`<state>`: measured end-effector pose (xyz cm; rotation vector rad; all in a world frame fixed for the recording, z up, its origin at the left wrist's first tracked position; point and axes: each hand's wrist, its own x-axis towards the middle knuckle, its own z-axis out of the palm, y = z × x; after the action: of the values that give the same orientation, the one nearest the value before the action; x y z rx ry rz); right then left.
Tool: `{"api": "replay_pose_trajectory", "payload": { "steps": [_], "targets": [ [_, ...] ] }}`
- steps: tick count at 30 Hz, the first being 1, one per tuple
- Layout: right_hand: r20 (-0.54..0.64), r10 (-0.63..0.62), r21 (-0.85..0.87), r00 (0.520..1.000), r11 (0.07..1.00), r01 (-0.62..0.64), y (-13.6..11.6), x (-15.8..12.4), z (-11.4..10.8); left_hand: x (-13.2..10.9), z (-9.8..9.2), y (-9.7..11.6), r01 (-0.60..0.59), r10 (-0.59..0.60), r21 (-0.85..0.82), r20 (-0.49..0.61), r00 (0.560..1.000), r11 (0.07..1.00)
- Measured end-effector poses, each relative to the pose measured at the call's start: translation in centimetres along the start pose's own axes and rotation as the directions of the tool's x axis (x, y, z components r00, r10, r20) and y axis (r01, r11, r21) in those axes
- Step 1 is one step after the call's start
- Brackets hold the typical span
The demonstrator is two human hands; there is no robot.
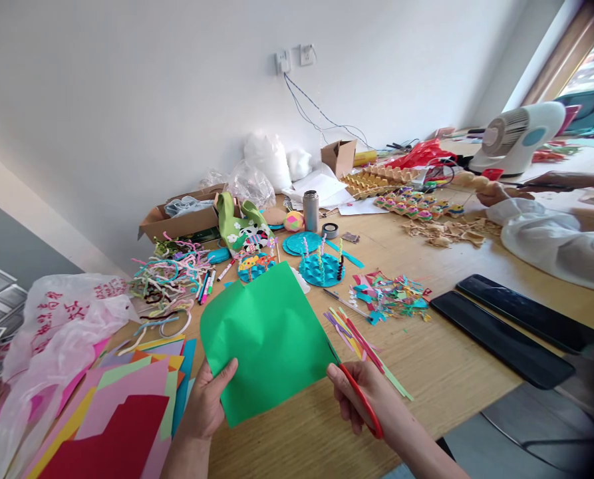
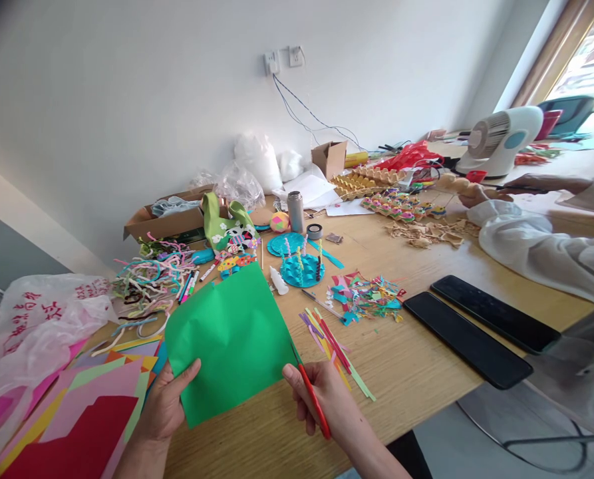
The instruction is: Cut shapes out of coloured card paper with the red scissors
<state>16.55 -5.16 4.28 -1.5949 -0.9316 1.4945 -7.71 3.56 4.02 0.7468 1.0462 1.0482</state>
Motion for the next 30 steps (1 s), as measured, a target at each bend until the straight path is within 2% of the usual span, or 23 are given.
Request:
{"api": "replay_pose_trajectory", "payload": {
  "steps": [12, 19, 30],
  "targets": [
    [-0.058, 0.018, 0.024, 0.998, 1.0, -0.017, 0.21, -0.01, 0.04, -0.08, 0.18, 0.06, 0.002, -0.002, -0.012, 0.013, 1.0, 1.0],
    [0.014, 0.04, 0.0, 0.999, 0.999, -0.04, 0.56, 0.18, -0.36, 0.01, -0.08, -0.1, -0.024, 0.023, 0.032, 0.035, 0.999, 0.999],
    [0.014, -0.003, -0.059, 1.0, 0.998, 0.003, 0.34, 0.07, -0.66, 0.11, -0.14, -0.35, -0.003, 0.008, -0.053, 0.086, 0.996, 0.999]
  ]
}}
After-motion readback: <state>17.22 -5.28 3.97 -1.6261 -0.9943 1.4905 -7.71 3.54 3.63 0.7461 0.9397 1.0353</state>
